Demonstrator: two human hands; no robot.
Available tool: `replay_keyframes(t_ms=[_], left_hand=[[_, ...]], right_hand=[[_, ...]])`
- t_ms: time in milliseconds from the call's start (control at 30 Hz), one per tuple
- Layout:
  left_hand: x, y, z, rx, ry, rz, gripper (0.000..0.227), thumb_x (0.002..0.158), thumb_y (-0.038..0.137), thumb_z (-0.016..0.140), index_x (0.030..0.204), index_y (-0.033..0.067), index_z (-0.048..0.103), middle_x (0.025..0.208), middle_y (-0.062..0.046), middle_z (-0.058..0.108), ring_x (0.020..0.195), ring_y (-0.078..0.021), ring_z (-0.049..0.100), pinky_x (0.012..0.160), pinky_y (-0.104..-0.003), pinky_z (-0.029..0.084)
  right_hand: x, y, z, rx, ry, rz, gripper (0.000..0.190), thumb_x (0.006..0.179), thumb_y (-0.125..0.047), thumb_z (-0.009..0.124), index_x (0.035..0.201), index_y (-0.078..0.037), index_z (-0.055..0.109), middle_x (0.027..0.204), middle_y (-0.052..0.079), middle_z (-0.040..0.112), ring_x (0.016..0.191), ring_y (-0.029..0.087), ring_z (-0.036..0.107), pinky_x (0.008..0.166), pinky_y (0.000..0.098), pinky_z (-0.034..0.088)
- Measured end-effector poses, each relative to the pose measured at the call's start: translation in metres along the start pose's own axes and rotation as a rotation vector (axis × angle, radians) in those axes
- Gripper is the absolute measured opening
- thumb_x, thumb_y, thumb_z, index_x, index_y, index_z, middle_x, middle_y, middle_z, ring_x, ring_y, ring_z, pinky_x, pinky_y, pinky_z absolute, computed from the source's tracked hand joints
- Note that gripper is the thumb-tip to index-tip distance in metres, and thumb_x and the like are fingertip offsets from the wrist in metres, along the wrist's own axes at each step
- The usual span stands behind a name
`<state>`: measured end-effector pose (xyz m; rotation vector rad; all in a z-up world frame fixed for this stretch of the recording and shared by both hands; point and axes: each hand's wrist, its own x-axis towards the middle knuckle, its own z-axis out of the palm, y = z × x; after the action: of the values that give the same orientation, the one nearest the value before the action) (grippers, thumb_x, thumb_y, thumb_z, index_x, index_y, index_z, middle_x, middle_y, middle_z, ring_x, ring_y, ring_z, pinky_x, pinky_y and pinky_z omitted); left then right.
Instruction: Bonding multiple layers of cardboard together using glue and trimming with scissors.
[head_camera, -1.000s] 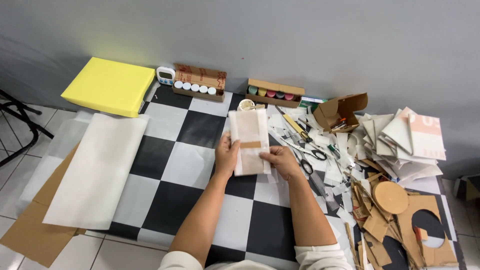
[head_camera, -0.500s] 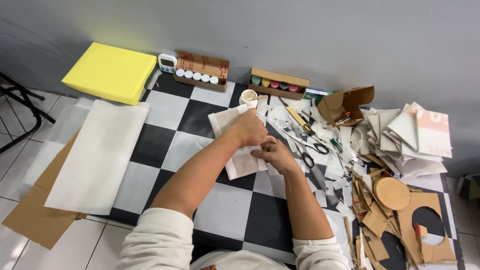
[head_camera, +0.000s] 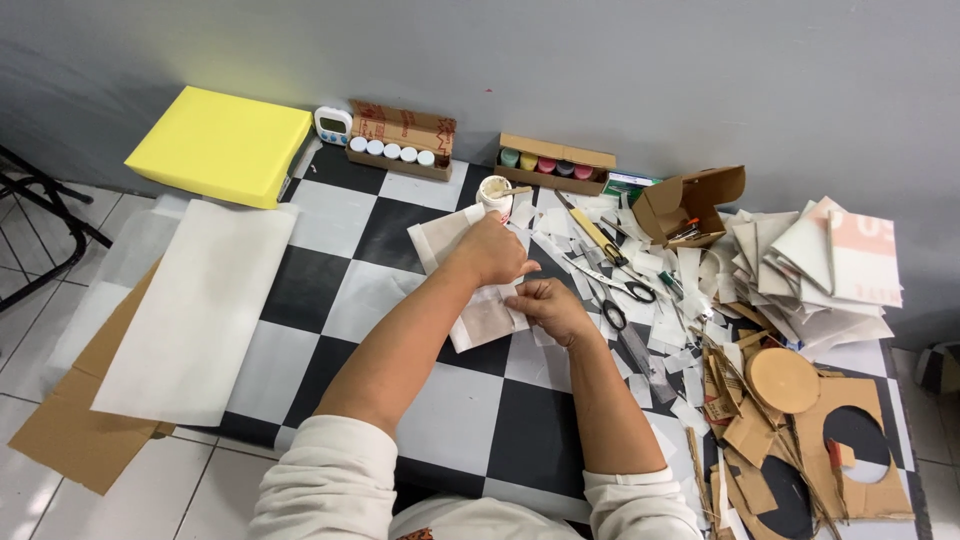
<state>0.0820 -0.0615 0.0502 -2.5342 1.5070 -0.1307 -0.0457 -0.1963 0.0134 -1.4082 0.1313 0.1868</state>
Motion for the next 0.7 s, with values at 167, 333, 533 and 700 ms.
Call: replay_keyframes(t_ms=[167,333,533,700], left_hand=[[0.001,-0.008,-0.004,0.032,0.000,0.012,0.061,0.103,0.054,0.031,0.088,0.0212,0.081,0.081,-0.004,0.079,0.081,-0.0216,0.074,0.083,-0.043,0.039],[0.003,-0.009,-0.005,0.070,0.005,0.025,0.060,0.103,0.052,0.031,0.089,0.0206,0.081,0.082,-0.004,0.079,0.082,-0.0214,0.074,0.083,-0.043,0.039],[0.004,-0.008,-0.012,0.094,0.030,0.035,0.057,0.103,0.050,0.035,0.087,0.0202,0.081,0.080,-0.004,0.078,0.080,-0.0220,0.073,0.083,-0.044,0.039],[0.007,-0.010,-0.007,0.114,0.053,0.044,0.054,0.102,0.049,0.037,0.084,0.0220,0.080,0.078,-0.002,0.078,0.077,-0.0206,0.072,0.082,-0.043,0.038]], right_hand=[[0.008,0.013,-0.008,-0.012,-0.059,-0.004,0.025,0.076,0.007,0.082,0.100,0.003,0.077,0.070,0.006,0.073,0.055,0.008,0.065,0.049,0.0182,0.049],[0.009,0.011,-0.009,-0.038,-0.124,-0.014,0.034,0.075,0.010,0.082,0.106,0.000,0.076,0.081,0.005,0.077,0.065,0.008,0.066,0.057,0.0186,0.051],[0.005,0.009,-0.006,0.031,-0.083,-0.005,0.020,0.085,0.000,0.079,0.103,0.005,0.074,0.068,0.006,0.070,0.055,0.008,0.060,0.050,0.0183,0.046],[0.002,0.000,0.002,-0.031,-0.052,-0.063,0.018,0.075,0.006,0.085,0.090,0.003,0.075,0.064,0.004,0.068,0.054,0.006,0.055,0.050,0.0164,0.040]])
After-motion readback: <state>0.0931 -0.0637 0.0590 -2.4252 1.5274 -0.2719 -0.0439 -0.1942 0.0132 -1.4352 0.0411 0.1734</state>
